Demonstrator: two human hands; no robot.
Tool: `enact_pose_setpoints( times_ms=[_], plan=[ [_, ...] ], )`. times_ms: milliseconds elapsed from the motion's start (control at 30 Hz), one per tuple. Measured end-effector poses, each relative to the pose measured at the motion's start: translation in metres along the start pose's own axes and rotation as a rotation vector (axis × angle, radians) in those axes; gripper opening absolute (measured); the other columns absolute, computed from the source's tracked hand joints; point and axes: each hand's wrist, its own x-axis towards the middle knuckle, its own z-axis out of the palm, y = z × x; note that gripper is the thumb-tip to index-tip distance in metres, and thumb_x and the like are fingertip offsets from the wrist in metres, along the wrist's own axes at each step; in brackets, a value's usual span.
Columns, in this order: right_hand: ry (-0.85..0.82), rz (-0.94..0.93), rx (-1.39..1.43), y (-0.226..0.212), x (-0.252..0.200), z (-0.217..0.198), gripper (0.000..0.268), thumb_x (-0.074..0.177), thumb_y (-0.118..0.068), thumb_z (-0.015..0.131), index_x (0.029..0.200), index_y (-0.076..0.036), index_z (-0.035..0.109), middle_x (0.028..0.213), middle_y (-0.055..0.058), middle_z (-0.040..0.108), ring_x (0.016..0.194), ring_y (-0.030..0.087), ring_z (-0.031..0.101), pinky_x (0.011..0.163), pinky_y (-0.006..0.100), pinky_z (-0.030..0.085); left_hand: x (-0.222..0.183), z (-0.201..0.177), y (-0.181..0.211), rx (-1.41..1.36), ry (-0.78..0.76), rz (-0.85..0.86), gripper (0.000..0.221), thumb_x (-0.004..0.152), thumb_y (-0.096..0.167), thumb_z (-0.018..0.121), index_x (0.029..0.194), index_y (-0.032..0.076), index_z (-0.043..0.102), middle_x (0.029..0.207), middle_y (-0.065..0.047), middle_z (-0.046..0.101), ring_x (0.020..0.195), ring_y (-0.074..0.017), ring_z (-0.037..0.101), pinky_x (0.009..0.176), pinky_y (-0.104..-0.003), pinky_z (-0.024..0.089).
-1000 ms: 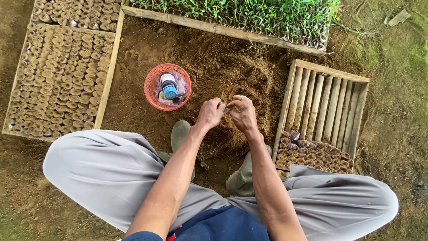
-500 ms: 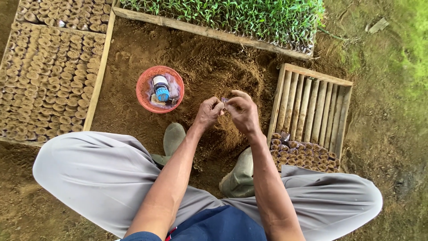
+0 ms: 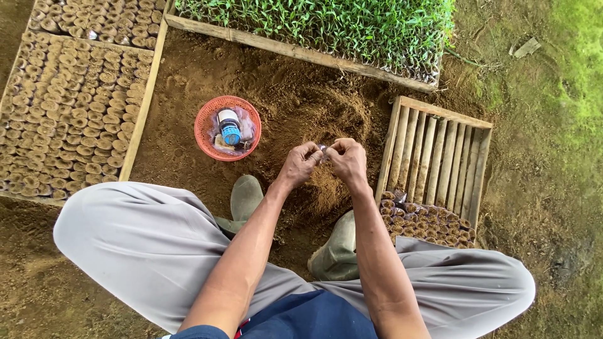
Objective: Manually molding soil into small plugs and placing them into individual cells of a seed starter tray.
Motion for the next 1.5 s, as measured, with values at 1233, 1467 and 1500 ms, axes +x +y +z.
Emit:
enact_pose_setpoints(
  times_ms=[1233, 1467, 1500],
  plan=[
    [-0.222, 0.034, -0.207, -0.015, -0.015, 0.070, 0.028, 0.083, -0.023, 0.064, 0.107, -0.018, 0.077, 0.101, 0.015, 0.076, 0.103, 0.042, 0.069, 0.087, 0.057, 0.055, 0.001, -0.011, -0.062, -1.407, 0.240, -0.457, 0.033, 0.105, 0.029, 0.053, 0.099, 0.004, 0.075, 0.097, -0.022, 0.077, 0.096, -0.0344, 0.076, 0.090, -0.047, 0.064],
    [-0.258, -0.094, -0.304, 0.021, -0.008, 0.093, 0.030, 0.085, -0.012, 0.055, 0.102, 0.009, 0.068, 0.099, 0.032, 0.070, 0.101, 0.051, 0.065, 0.090, 0.062, 0.051, 0.000, -0.017, -0.057, -1.408, 0.184, -0.429, 0.032, 0.106, 0.028, 0.053, 0.100, 0.005, 0.074, 0.096, -0.021, 0.077, 0.095, -0.0328, 0.076, 0.089, -0.046, 0.065],
    [-0.277, 0.021, -0.363, 0.043, 0.002, 0.100, 0.032, 0.086, -0.020, 0.056, 0.099, 0.003, 0.074, 0.099, 0.022, 0.075, 0.103, 0.043, 0.070, 0.093, 0.058, 0.053, 0.001, -0.016, -0.056, -1.411, 0.169, -0.420, 0.031, 0.106, 0.028, 0.053, 0.099, 0.005, 0.074, 0.096, -0.021, 0.077, 0.095, -0.0325, 0.076, 0.089, -0.045, 0.065]
  ],
)
